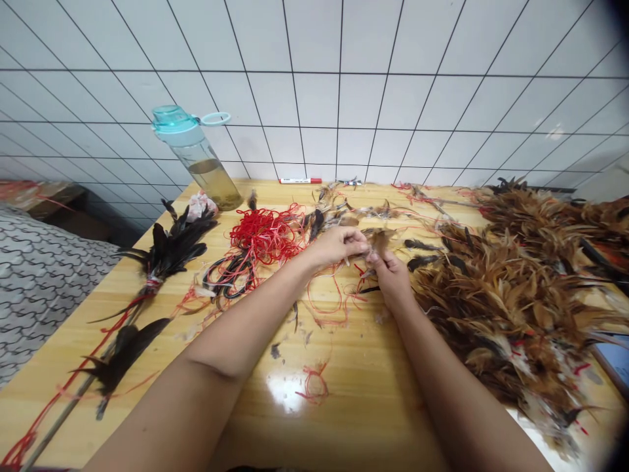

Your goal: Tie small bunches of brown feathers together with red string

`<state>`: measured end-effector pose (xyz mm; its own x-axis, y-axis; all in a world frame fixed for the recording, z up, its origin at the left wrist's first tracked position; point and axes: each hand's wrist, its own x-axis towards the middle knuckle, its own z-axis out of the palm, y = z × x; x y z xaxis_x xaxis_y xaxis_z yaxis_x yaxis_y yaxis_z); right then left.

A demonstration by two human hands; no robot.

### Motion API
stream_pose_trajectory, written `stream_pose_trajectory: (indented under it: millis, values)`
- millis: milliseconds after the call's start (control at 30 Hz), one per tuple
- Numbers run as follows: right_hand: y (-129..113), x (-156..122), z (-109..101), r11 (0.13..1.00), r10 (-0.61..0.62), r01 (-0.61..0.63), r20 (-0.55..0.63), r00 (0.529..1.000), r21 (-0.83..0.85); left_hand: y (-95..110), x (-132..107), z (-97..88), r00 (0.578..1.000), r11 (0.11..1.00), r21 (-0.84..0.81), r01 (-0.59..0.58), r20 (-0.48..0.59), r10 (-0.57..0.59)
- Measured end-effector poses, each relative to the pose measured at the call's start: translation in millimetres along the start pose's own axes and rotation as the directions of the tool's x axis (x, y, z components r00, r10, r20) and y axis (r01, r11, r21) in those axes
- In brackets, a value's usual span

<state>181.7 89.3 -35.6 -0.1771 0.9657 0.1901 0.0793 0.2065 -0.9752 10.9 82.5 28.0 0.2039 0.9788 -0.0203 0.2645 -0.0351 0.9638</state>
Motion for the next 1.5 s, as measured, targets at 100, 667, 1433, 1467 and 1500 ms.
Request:
stream_pose_trajectory:
  millis: [100,667,1433,1467,1500]
  values:
    - [-6.7,-0.8,1.4,0.996,0.066,-0.064,-0.021,0.998,0.069,-3.5,0.9,-20.5,0.996,0.949,0.312,-0.036,-0.066,0.059]
    - [-4.3,-1.9,3.7,0.997,0.035,-0.037,-0.031,0.999,-0.070,-16.2,4.9,-23.4,0.831,0.651,0.602,-0.462,0.039,0.554]
    - [-15.4,3.7,-5.7,0.982,0.152,-0.156,0.044,0.987,0.104,-8.7,-3.5,2.1,0.741,0.451,0.814,-0.365,-0.039,0.670]
    - [-15.3,4.3,-6.2,0.985,0.143,-0.145,0.024,0.989,0.096,-4.0,-5.6,5.0,0.736,0.505,0.787,-0.355,-0.098,0.670]
    - [-14.9,4.8,-6.2,0.991,0.117,-0.117,-0.003,0.993,0.058,2.6,-9.5,10.7,0.728,0.551,0.752,-0.361,-0.142,0.671]
